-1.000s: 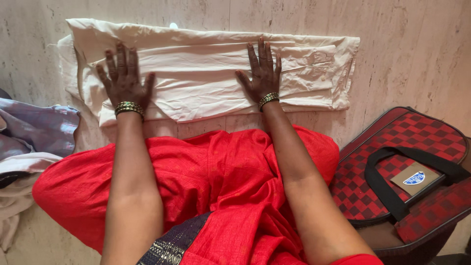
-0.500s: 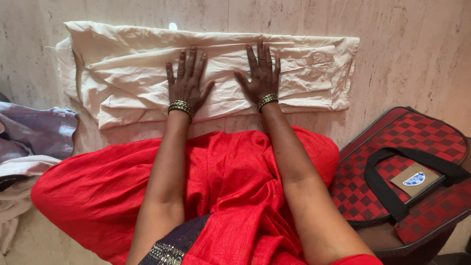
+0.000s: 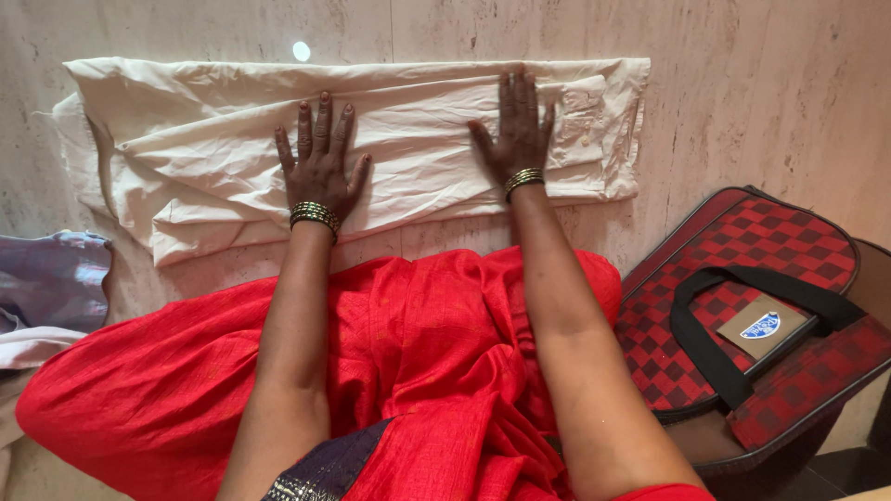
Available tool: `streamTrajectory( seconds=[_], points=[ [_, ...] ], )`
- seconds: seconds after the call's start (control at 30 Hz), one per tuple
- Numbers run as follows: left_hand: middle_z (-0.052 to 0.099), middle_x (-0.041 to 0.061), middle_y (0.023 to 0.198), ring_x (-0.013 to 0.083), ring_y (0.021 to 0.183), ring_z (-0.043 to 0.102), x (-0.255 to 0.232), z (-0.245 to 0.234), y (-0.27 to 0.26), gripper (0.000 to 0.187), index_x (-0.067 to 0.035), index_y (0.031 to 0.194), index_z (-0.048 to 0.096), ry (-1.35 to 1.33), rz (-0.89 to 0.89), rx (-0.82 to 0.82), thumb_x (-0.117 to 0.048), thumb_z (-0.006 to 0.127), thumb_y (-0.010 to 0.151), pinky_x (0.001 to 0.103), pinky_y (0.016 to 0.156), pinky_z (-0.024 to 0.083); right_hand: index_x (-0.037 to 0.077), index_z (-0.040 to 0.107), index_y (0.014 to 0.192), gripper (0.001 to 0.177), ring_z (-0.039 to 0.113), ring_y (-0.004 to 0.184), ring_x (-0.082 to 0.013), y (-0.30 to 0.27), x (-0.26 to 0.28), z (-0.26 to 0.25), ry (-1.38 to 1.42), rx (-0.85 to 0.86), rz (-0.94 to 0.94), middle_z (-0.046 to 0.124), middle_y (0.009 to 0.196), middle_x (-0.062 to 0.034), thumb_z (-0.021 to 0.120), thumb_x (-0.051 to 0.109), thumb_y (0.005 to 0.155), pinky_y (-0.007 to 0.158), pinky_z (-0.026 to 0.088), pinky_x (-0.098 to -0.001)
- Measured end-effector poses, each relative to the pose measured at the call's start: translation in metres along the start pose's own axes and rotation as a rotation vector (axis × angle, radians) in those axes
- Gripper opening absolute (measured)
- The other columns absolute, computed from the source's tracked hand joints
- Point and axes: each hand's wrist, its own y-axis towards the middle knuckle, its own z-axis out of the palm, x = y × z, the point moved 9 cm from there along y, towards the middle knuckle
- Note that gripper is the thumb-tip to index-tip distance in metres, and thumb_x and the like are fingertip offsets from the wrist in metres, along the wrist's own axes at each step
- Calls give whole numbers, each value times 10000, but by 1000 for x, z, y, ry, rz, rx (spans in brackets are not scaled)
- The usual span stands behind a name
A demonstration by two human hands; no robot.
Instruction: The person removes a shirt from a bag, buttons the collar and front, and then folds the shirt on the floor.
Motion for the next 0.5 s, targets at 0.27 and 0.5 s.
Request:
streamTrajectory(
  seconds=[0.27,0.5],
  points=[
    [77,20,1775,266,1627,25,0,0,1,743,-287,1705,242,5,11,-16,-545,505,1059,595,1274,-23,256,205,1680,856,101,1613,-238,-5,-82,-21,43,-1,157,103,1743,-56,240,786,1009,1250,9,-621],
    [107,28,1773,270,1627,47,1,2,-2,736,-272,1696,273,-18,7,-17,-524,516,1049,595,1277,-17,302,206,1676,672,95,1642,-169,9,34,-3,54,-98,-13,96,1761,20,225,640,1095,1330,39,-609]
  ],
)
